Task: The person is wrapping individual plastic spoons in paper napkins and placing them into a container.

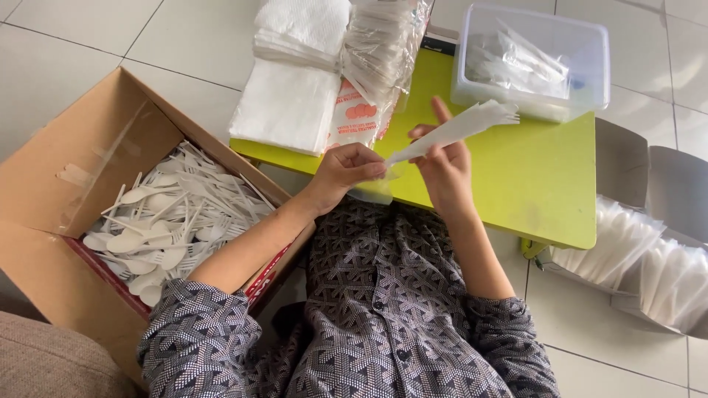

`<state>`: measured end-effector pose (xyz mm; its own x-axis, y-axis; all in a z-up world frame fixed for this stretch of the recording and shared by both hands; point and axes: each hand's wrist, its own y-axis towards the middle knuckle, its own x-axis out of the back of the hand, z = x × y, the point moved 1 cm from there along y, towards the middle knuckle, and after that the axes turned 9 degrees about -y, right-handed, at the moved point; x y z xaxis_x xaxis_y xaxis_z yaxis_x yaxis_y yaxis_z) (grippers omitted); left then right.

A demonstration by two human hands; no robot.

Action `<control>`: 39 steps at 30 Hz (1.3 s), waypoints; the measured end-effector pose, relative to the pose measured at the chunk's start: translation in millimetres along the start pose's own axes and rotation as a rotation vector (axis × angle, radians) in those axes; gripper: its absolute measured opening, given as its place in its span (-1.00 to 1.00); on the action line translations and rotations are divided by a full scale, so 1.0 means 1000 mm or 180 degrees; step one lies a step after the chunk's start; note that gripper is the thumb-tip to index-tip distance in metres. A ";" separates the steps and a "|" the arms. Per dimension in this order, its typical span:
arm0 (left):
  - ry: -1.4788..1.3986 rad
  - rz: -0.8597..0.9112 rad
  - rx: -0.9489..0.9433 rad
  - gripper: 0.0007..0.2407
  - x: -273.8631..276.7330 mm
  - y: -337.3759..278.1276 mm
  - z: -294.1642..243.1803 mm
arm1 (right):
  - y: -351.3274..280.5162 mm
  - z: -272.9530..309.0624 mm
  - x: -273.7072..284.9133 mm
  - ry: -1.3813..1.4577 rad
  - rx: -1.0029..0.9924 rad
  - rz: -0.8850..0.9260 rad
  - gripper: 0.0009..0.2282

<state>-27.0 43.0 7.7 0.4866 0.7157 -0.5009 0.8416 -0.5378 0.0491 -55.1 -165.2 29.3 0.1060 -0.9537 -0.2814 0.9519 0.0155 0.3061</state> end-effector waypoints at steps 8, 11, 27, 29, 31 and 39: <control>0.0277 -0.0136 -0.0599 -0.93 -0.002 0.000 0.005 | -0.004 0.038 0.082 -0.0298 -0.0046 -0.0949 -0.33; 0.0740 0.0060 -0.0916 -0.95 -0.003 0.001 0.011 | -0.005 0.051 0.085 -0.1156 -0.0022 -0.0957 -0.48; 0.0124 -0.0028 -0.0007 -0.89 -0.014 -0.007 -0.004 | 0.006 0.053 0.088 -0.0898 0.0478 -0.0586 -0.62; -0.0036 -0.0032 0.0137 -0.90 -0.013 -0.007 -0.006 | 0.010 0.047 0.097 -0.0899 0.0511 -0.0488 -0.61; -0.0194 -0.0041 0.0282 -0.92 -0.009 -0.005 -0.005 | 0.015 0.046 0.097 -0.0895 0.0541 -0.0390 -0.60; -0.0680 0.0346 0.0525 -0.89 0.005 0.002 0.003 | 0.070 0.016 0.125 -0.0132 0.1065 0.1366 -0.68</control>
<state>-23.4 44.3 2.6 0.4966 0.5493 -0.6721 0.7294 -0.6838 -0.0200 20.5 -288.1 30.5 0.4471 -0.8939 -0.0335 0.6814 0.3160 0.6602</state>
